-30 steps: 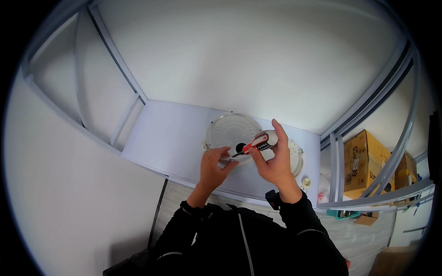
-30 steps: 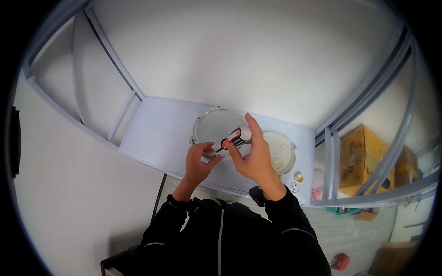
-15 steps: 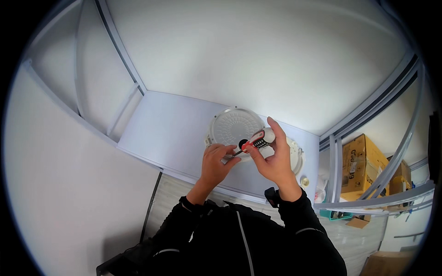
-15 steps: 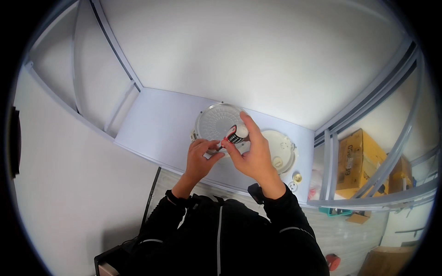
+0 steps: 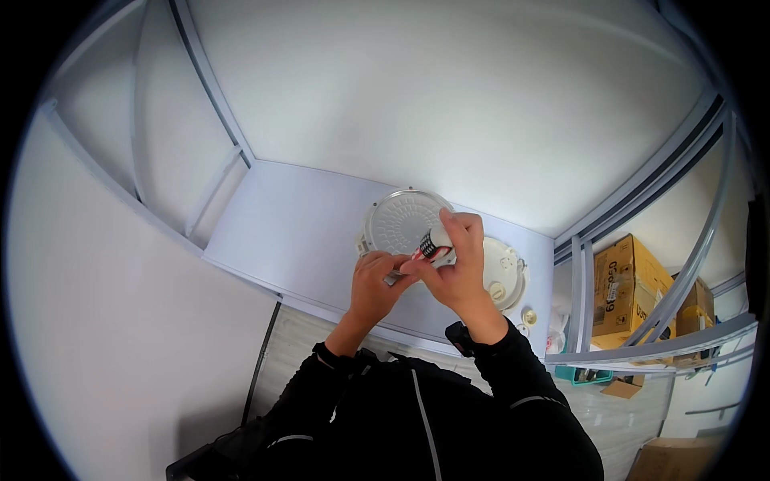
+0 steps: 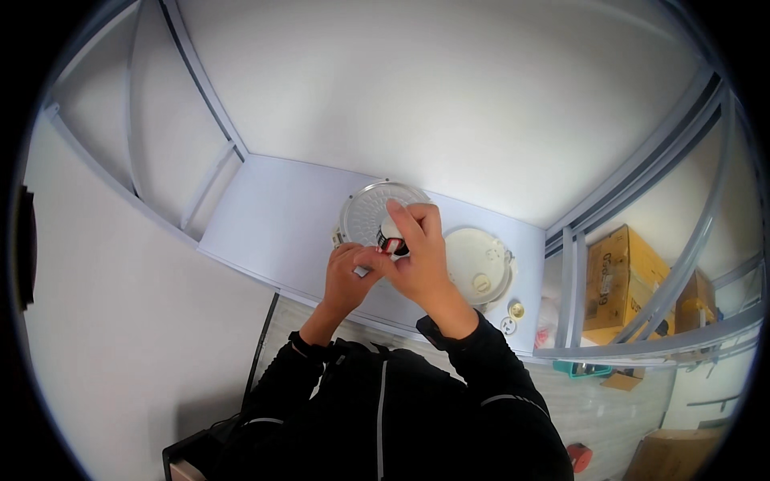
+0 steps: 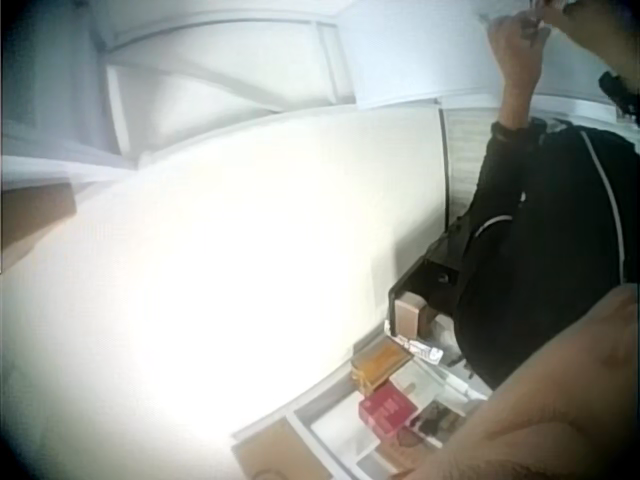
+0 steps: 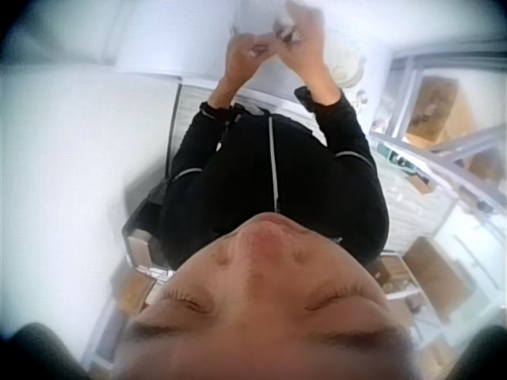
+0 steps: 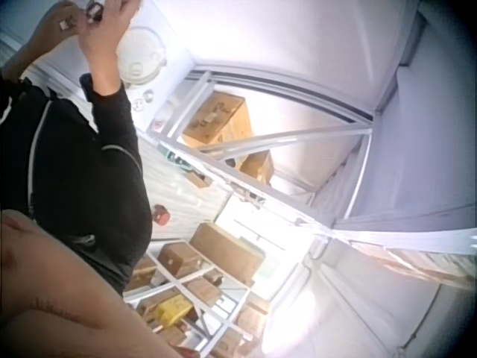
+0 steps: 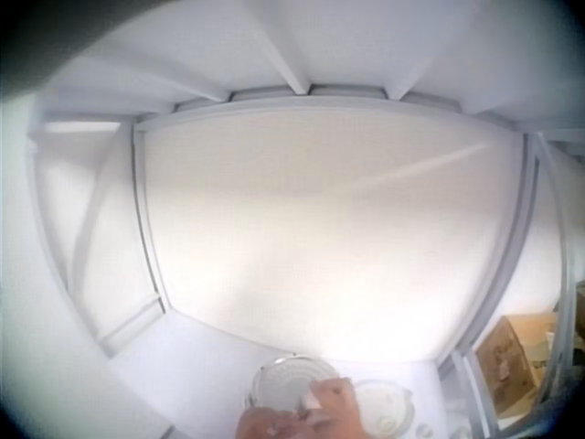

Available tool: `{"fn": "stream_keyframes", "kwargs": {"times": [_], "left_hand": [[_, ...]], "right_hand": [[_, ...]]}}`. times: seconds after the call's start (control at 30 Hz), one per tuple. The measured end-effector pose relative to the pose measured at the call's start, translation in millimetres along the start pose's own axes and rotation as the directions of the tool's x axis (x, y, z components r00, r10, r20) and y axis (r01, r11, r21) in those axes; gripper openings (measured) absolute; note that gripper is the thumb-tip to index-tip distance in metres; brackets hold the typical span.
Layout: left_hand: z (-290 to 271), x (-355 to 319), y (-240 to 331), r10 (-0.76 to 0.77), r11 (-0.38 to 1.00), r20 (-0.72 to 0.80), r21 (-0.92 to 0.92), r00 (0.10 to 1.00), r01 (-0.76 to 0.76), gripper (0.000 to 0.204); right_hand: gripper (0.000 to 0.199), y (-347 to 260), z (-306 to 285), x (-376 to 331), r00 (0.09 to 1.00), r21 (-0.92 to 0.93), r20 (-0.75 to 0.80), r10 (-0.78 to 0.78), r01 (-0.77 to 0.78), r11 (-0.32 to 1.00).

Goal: The person uses a screwdriver to fasten screws into a white plastic lid and a circular component on a workbench. They handle the lid and component, aligning parts and tightening fasteners. The person works at a white table with shelving and boxes in the background.

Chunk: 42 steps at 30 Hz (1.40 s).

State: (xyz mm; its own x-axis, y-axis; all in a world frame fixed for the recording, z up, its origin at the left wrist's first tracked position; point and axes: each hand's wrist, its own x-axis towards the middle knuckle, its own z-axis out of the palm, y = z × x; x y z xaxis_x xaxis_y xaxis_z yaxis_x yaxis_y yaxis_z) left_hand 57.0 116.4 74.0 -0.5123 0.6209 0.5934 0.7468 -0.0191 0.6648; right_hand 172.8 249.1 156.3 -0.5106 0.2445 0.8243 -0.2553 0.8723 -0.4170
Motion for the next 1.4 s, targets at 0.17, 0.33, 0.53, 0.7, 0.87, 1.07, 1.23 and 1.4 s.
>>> {"fn": "stream_keyframes", "kwargs": {"times": [0.17, 0.33, 0.53, 0.7, 0.87, 1.07, 1.23, 1.4], "left_hand": [[-3, 0, -3, -0.021, 1.0, 0.015, -0.014, 1.0, 0.021, 0.03], [-3, 2, -4, 0.001, 1.0, 0.031, -0.019, 1.0, -0.001, 0.032], [-6, -1, -10, -0.007, 1.0, 0.011, -0.021, 1.0, 0.007, 0.033], [-5, 0, -9, -0.001, 1.0, 0.016, -0.031, 1.0, 0.001, 0.033], [-6, 0, -12, 0.033, 0.999, -0.008, 0.005, 0.999, -0.033, 0.034], [-9, 2, -10, -0.013, 1.0, 0.026, -0.025, 1.0, 0.014, 0.034], [-10, 3, -11, 0.003, 0.999, 0.027, -0.035, 1.0, -0.002, 0.034], [-10, 3, -12, 0.006, 1.0, 0.028, -0.03, 1.0, -0.006, 0.032]], "right_hand": [[0.083, -9, -3, 15, 0.995, 0.244, 0.099, 0.032, -0.056, 0.968], [0.068, -1, -1, 5, 0.995, 0.113, 0.093, 0.02, -0.03, 0.993], [0.075, -15, 0, 26, 0.997, 0.128, 0.063, 0.051, -0.059, 0.99], [0.068, -16, -4, 24, 0.998, 0.05, 0.049, 0.024, -0.027, 0.998], [0.066, -27, -2, 31, 0.998, 0.06, -0.009, 0.054, -0.054, 0.997], [0.067, -17, -8, 27, 0.992, 0.115, 0.088, 0.094, -0.104, 0.988], [0.068, -24, -6, 26, 0.992, 0.052, 0.055, 0.111, -0.114, 0.992], [0.067, -26, -4, 28, 0.985, 0.221, 0.089, 0.147, -0.163, 0.961]]}}
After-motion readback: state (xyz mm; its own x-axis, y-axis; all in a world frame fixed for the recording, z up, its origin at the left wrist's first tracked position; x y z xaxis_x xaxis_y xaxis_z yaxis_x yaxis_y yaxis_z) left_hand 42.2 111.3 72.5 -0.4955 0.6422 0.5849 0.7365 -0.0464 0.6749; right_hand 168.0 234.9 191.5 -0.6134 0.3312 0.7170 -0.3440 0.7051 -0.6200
